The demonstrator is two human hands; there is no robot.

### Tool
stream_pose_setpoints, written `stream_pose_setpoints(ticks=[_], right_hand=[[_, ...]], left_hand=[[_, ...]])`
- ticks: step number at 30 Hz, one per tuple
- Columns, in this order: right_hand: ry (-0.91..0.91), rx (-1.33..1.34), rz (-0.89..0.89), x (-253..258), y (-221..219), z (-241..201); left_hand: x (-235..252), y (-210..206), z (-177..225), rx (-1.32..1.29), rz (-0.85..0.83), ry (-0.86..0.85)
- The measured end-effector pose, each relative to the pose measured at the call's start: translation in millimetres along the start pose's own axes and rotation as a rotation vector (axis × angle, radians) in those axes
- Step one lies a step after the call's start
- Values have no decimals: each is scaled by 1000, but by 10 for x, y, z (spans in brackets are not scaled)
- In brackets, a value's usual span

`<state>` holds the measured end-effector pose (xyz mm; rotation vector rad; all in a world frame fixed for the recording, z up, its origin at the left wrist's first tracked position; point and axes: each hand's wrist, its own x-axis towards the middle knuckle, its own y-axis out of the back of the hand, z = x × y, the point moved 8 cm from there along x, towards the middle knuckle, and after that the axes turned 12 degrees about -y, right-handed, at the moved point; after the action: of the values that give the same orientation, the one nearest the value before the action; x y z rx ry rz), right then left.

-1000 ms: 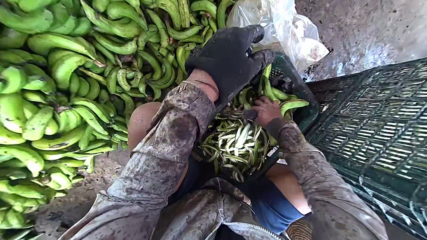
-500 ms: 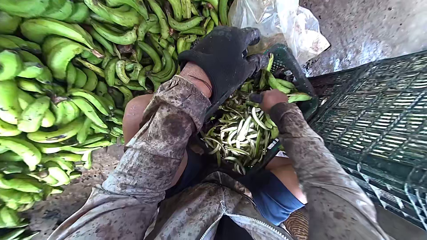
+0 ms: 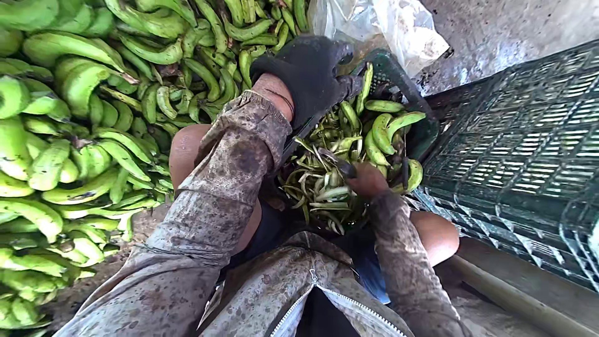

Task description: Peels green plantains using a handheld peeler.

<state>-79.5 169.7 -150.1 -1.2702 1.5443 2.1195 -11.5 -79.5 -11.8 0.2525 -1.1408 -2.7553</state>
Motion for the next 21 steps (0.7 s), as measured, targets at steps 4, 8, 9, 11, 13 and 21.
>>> stream_pose_setpoints(ticks=[4,8,9,11,13,21], right_hand=[[0,606,67,-378,215,488],[-18,958,193,-737,583,659],[14,1023,188,-811,668,619],[104,1095,164,-913,811,484],[211,1161,150,-932,856,323],[138,1001,141,-539,-69,-150]], left_hand=[[-14,-236,80,134,-118,-50],[-54,-806,514,207,-226,-338],[-83,-945,646,172,-196,-428],[-120,-1162,840,74,-90,-561],[-175,-1220,863,-50,39,-555],[-835,-901,-703,-505,720,337]])
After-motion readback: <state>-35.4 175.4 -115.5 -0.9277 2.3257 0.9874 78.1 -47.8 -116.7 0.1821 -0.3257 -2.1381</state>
